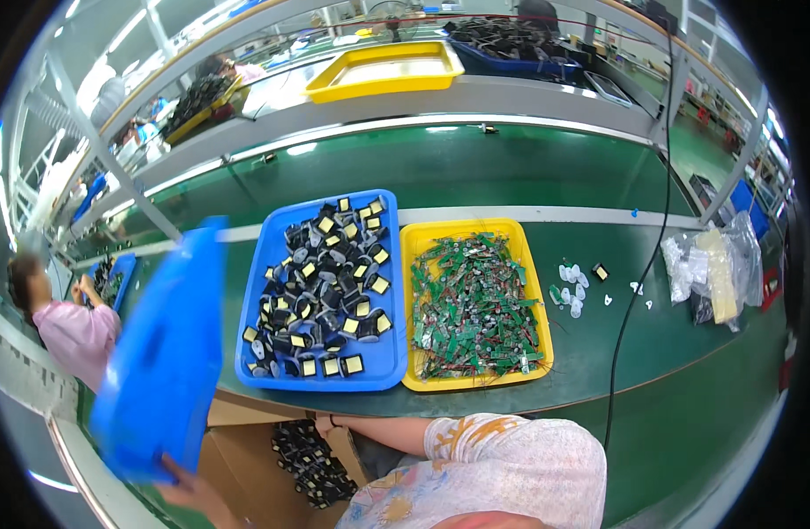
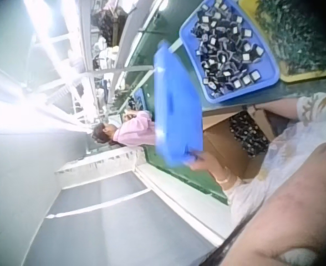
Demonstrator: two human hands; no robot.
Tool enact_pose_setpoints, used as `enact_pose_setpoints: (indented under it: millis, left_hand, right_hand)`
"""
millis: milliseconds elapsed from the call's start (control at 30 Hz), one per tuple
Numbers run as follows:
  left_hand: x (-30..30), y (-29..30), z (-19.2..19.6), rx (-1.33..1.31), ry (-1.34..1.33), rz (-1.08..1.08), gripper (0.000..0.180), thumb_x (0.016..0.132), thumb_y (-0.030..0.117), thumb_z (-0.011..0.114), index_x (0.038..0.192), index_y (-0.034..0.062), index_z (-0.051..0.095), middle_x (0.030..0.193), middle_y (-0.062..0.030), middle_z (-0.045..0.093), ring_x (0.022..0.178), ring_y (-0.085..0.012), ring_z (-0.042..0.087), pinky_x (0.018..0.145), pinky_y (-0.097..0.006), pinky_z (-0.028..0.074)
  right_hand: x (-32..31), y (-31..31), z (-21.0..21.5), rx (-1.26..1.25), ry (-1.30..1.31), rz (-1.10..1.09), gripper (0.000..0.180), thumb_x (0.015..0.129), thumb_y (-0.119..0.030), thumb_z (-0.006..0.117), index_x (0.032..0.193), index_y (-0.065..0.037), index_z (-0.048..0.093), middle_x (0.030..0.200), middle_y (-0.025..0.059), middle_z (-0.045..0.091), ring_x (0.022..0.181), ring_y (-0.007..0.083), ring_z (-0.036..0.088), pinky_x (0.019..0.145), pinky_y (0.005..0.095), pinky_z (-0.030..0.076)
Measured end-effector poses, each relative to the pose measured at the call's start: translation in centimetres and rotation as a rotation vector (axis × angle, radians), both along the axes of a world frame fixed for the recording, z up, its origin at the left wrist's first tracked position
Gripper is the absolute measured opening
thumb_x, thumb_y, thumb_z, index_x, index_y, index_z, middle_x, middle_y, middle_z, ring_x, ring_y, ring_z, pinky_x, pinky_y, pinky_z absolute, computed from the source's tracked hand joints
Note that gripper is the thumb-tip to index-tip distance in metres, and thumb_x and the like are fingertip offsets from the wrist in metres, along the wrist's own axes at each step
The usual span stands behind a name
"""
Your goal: The person assembles small electronic components by hand, inserting wires into black plastic housings and placing the finished units into a blue tray. The person also retrieves a tray of completed units from a cardboard box and places it on the table.
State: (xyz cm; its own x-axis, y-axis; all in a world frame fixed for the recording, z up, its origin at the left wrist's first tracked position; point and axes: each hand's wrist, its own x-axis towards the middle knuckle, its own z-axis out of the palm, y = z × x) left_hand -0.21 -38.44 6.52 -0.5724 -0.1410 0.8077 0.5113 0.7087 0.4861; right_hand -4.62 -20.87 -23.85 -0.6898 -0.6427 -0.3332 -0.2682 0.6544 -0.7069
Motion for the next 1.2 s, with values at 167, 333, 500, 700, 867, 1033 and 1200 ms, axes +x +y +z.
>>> enact_pose_setpoints:
  millis: [167, 333, 500, 700, 867, 1033, 1200]
  left_hand:
    - [7.9, -7.4, -7.3, 0.549, -0.286, 0.302, 0.043, 0.087, 0.016, 0.051, 0.117, -0.0133, 0.039, 0.113, -0.0236, 0.049, 0.097, -0.0280, 0.051, 0.087, -0.035, 0.041]
    - [16.3, -10.8, -15.9, 0.369, -0.577, 0.740, 0.046, 0.083, 0.006, 0.048, 0.125, -0.0071, 0.033, 0.124, -0.0227, 0.040, 0.110, -0.0304, 0.043, 0.094, -0.037, 0.033]
    - [19.8, -13.6, -23.3, 0.329, -0.945, 0.626, 0.033, 0.079, -0.003, 0.048, 0.112, 0.0011, 0.046, 0.107, -0.0164, 0.054, 0.098, -0.0271, 0.052, 0.088, -0.034, 0.037]
    - [17.7, -14.2, -35.2, 0.534, -1.041, 0.699, 0.040, 0.074, 0.001, 0.042, 0.114, -0.0029, 0.044, 0.105, -0.0228, 0.054, 0.102, -0.0324, 0.051, 0.088, -0.038, 0.039]
    - [16.5, -12.8, -42.0, 0.623, -1.182, 1.052, 0.037, 0.075, 0.002, 0.042, 0.112, -0.0021, 0.045, 0.099, -0.0279, 0.055, 0.089, -0.0356, 0.057, 0.078, -0.039, 0.046]
    - [19.3, -15.8, -53.3, 0.819, -1.033, 1.038, 0.039, 0.078, 0.006, 0.044, 0.115, -0.0032, 0.041, 0.100, -0.0255, 0.055, 0.087, -0.0338, 0.058, 0.076, -0.041, 0.048]
    - [24.3, -21.3, -55.5, 1.547, -1.113, 0.468, 0.039, 0.079, 0.012, 0.045, 0.115, -0.0049, 0.042, 0.104, -0.0223, 0.054, 0.085, -0.0341, 0.057, 0.077, -0.041, 0.047]
  right_hand:
    - [0.3, 0.2, -2.7, 0.045, 0.110, 0.105, 0.026, 0.066, -0.036, 0.064, 0.075, -0.012, 0.067, 0.073, 0.0063, 0.064, 0.066, 0.0237, 0.057, 0.062, 0.0362, 0.044]
    - [0.2, 1.6, -1.0, 0.163, 0.224, 0.148, 0.025, 0.066, -0.036, 0.064, 0.082, -0.017, 0.068, 0.078, 0.0065, 0.064, 0.071, 0.0246, 0.060, 0.066, 0.0337, 0.047]
    - [0.8, 2.9, 1.4, -0.035, 0.171, 0.058, 0.039, 0.056, -0.038, 0.069, 0.073, -0.003, 0.063, 0.074, 0.0158, 0.061, 0.067, 0.0304, 0.057, 0.064, 0.0384, 0.044]
    - [1.8, 2.2, 3.2, 0.030, -0.227, -0.313, 0.032, 0.055, -0.021, 0.071, 0.078, -0.001, 0.063, 0.075, 0.0126, 0.063, 0.069, 0.0222, 0.060, 0.063, 0.0339, 0.045]
    - [3.5, 1.5, 4.7, -0.007, -0.223, -0.305, 0.033, 0.052, -0.022, 0.073, 0.073, 0.001, 0.064, 0.075, 0.0189, 0.062, 0.073, 0.0303, 0.060, 0.064, 0.0377, 0.047]
    - [10.6, -5.6, 10.7, -0.134, 0.088, 0.029, 0.016, 0.051, -0.011, 0.058, 0.064, -0.003, 0.060, 0.067, 0.0186, 0.059, 0.067, 0.0346, 0.059, 0.061, 0.0411, 0.047]
    - [19.2, -11.0, 13.3, -0.204, 0.081, 0.295, 0.012, 0.058, -0.006, 0.058, 0.069, -0.002, 0.056, 0.060, 0.0195, 0.056, 0.060, 0.0358, 0.057, 0.056, 0.0427, 0.045]
